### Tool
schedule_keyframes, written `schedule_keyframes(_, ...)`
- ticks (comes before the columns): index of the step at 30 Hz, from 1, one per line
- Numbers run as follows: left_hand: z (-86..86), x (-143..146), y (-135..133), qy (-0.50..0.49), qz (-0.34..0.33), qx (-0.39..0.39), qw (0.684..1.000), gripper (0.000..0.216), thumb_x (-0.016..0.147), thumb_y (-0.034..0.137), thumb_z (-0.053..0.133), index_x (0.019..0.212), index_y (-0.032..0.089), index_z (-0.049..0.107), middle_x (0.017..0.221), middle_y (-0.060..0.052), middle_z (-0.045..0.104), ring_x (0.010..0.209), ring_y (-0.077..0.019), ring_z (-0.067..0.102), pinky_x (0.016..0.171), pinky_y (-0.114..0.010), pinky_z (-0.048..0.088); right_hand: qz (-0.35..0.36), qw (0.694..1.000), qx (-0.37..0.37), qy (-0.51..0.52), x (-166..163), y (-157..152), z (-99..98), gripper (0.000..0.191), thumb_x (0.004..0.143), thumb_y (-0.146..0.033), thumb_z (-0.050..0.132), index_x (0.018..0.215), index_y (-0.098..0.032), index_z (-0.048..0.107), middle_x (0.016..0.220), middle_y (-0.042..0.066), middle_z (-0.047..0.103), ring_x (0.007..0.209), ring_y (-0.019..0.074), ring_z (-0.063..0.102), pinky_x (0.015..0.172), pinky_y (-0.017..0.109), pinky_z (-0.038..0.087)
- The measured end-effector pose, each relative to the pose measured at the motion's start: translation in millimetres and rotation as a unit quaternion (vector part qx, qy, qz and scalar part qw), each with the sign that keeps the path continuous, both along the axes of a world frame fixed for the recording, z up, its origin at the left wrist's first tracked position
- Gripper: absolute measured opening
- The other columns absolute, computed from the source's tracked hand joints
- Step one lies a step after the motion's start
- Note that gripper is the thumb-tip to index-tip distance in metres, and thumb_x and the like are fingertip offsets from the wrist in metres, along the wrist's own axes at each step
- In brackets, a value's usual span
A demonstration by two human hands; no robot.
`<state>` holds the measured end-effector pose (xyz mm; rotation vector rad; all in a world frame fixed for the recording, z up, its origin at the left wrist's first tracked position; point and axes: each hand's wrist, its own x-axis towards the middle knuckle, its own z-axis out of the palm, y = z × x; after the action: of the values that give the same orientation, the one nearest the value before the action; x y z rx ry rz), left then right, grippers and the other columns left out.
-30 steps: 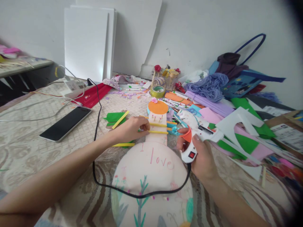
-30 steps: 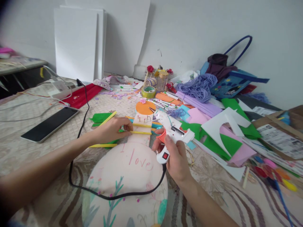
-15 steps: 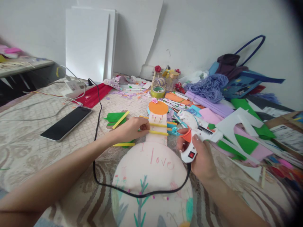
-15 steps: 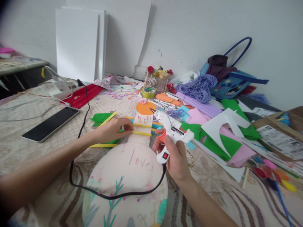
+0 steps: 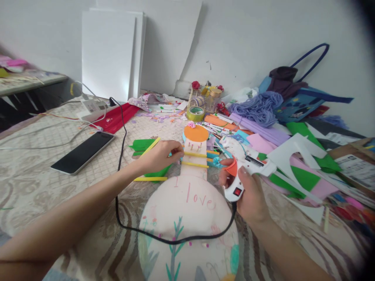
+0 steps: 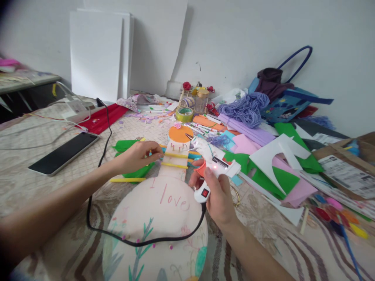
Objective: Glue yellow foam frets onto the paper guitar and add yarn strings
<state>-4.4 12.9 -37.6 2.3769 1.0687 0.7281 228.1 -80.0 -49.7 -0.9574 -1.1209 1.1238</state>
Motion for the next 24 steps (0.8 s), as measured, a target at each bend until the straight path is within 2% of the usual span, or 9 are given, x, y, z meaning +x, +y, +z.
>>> schedule_keyframes(7,-6.8,2,-1,0.016,-0.047,-0.005,0.999,0.010,0.080,0.024,0.062,0.082,0.015,0.065,0.080,-0.003,0.067,0.071,-0.0132,0.059,0.067,-0.023,0.046,-0.002,1.000,0.000,-0.002,-1,0,2.0,0.031,0.088,-0.047,0.056,0.092,-0.019,0.069,0.058,0.000,0.059,0.052,0.0132,0.047,0.048,0.026,0.033)
schedule_keyframes(16,-10.5,7,-4,-0.011,-0.005,0.010,1.000,0.008,0.081,0.018,0.057,0.086,0.014,0.062,0.084,-0.004,0.064,0.071,-0.0133,0.058,0.067,-0.024,0.048,-0.003,1.000,0.002,-0.006,-1,0,2.0,0.030,0.088,-0.047,0.056,0.093,-0.019,0.069,0.059,0.000,0.059,0.053,0.0138,0.048,0.050,0.026,0.035)
schedule_keyframes(21,-7.3,9,-6,0.002,-0.042,0.038,0.998,0.011,0.085,0.017,0.054,0.086,0.015,0.065,0.092,-0.008,0.064,0.086,-0.0177,0.061,0.080,-0.030,0.047,-0.002,1.000,0.002,-0.004,-1,0,2.2,0.030,0.088,-0.047,0.056,0.094,-0.020,0.068,0.059,0.000,0.059,0.053,0.0136,0.047,0.049,0.026,0.035)
schedule_keyframes(24,-7.9,9,-6,0.016,-0.049,0.025,0.998,0.008,0.083,0.017,0.057,0.087,0.016,0.064,0.093,-0.008,0.066,0.087,-0.0191,0.061,0.080,-0.031,0.047,-0.003,1.000,-0.003,-0.003,-1,-1,1.7,0.030,0.088,-0.047,0.056,0.094,-0.020,0.068,0.059,0.000,0.058,0.051,0.0133,0.045,0.048,0.026,0.034)
